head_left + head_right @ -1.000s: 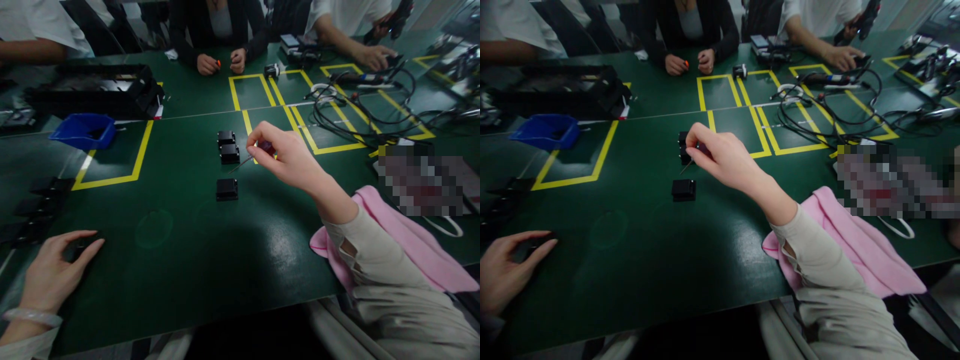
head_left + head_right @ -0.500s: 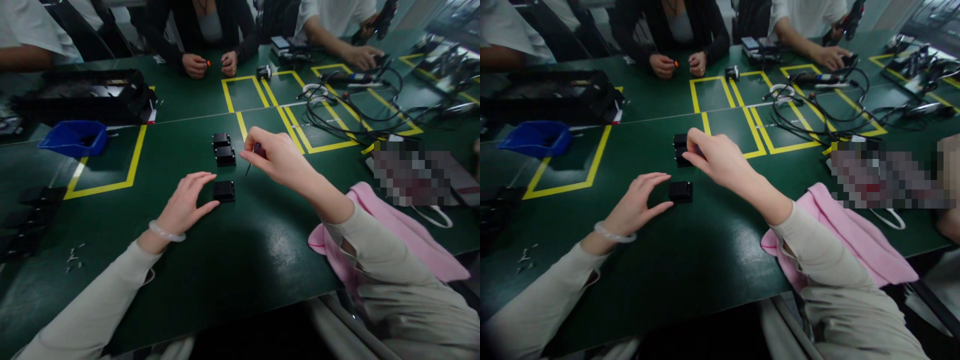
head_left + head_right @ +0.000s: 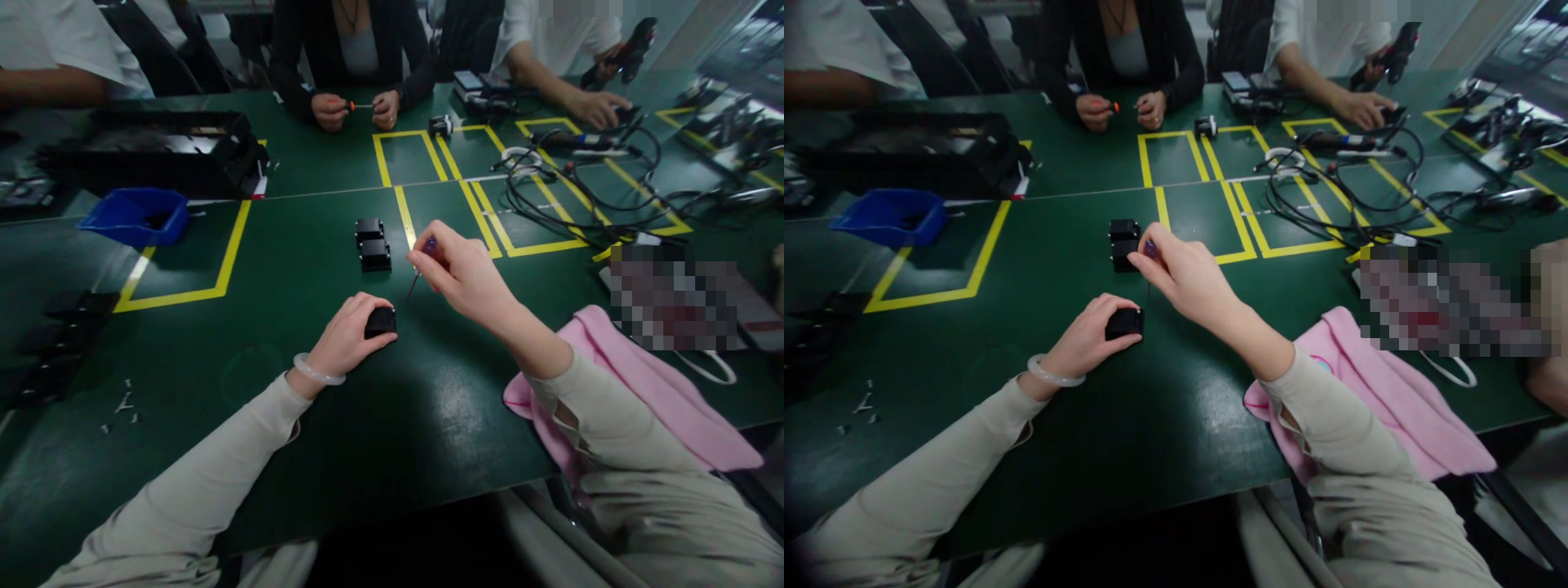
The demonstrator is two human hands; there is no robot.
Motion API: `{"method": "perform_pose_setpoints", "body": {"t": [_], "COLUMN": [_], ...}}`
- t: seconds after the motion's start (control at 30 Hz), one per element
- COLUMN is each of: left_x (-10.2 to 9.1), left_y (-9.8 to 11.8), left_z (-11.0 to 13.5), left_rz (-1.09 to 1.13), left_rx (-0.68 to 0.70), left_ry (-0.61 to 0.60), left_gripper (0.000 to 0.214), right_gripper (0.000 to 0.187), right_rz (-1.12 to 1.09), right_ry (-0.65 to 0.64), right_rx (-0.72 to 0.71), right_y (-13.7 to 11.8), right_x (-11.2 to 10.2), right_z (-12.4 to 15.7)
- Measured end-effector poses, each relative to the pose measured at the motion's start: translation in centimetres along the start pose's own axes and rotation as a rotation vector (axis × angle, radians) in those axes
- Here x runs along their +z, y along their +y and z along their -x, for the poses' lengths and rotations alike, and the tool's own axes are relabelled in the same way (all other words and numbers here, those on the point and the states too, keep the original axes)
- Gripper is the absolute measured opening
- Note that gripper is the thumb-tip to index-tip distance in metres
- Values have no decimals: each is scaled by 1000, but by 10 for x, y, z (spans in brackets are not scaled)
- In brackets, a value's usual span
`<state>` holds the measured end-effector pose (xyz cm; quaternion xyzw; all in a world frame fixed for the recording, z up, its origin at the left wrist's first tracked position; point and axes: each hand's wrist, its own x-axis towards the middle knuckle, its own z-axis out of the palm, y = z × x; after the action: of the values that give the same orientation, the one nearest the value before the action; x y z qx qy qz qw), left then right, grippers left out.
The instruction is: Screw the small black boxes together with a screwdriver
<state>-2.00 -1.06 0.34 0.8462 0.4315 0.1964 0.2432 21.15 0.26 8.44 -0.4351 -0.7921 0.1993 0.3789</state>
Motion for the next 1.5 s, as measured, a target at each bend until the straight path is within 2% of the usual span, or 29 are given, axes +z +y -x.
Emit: {"method": "perform_pose_setpoints", "body": {"t": [0.2,0.37,0.77,1.13,1.4,1.5], "left_x": [6,8,9,9,13,14], "left_y": [5,3,3,3,0,-1], "left_z": [3,3,2,2,2,2], "left_rz": [-6,-17,-32,-42,-110,-111], "left_rx": [15,35,27,48,74,83], "left_ry": [-9,3,-8,-11,-7,-6], "left_gripper": [37,38,39,38,43,42], "right_gripper": [17,17,19,17,26,29], "right_rz": [55,89,127,332,527,531], "right_ry": [-57,-103,-121,-259,-324,-359], "right_rx": [-20,-11,-13,-27,-38,-31], "right_y": [-1,-3,-2,-18,-32,-35], "right_x": [18,24,25,12,11,10], "right_z": [6,8,8,8,9,9]}}
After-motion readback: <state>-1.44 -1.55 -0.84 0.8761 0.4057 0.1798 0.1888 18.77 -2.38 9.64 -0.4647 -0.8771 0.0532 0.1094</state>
